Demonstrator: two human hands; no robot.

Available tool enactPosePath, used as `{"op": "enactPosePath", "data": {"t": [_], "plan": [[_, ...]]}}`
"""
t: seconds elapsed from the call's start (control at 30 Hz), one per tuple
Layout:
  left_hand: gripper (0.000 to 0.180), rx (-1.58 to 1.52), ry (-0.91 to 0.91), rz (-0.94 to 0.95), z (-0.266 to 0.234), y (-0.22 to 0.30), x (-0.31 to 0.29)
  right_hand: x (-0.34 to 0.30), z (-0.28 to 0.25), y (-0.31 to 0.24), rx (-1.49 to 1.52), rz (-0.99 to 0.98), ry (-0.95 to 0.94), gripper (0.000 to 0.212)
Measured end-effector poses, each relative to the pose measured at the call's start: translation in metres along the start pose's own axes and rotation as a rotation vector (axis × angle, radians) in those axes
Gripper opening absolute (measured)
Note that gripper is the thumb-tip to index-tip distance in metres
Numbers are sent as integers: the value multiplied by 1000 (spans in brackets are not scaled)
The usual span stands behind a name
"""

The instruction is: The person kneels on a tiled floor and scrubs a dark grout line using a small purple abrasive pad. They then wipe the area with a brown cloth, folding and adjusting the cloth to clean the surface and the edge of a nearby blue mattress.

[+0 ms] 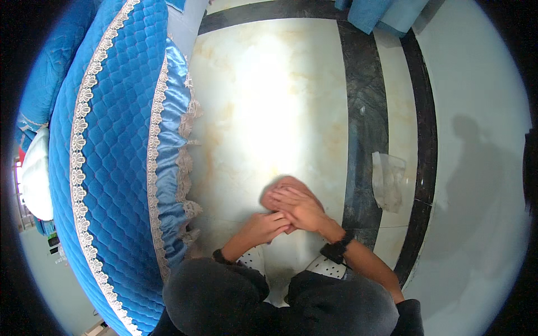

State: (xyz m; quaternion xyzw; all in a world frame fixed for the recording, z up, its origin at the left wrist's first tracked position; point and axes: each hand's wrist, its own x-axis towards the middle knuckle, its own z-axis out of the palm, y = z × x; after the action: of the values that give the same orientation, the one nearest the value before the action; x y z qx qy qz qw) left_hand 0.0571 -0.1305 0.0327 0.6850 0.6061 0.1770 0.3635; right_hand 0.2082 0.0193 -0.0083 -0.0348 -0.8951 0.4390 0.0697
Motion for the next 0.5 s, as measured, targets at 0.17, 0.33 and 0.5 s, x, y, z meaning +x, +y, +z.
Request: {"op": "enactPosePath", "data": {"t": [0.17,0.33,0.5], "plan": [[29,161,-63,164,9,16,48,-47,-32,-4,-79,319,170,57],[29,186,53,196,-3,2,93,-37,-30,15,-297,503,370,58],[30,154,108,55,-36,-27,149,16,-51,57,-440,637,593,57]]}}
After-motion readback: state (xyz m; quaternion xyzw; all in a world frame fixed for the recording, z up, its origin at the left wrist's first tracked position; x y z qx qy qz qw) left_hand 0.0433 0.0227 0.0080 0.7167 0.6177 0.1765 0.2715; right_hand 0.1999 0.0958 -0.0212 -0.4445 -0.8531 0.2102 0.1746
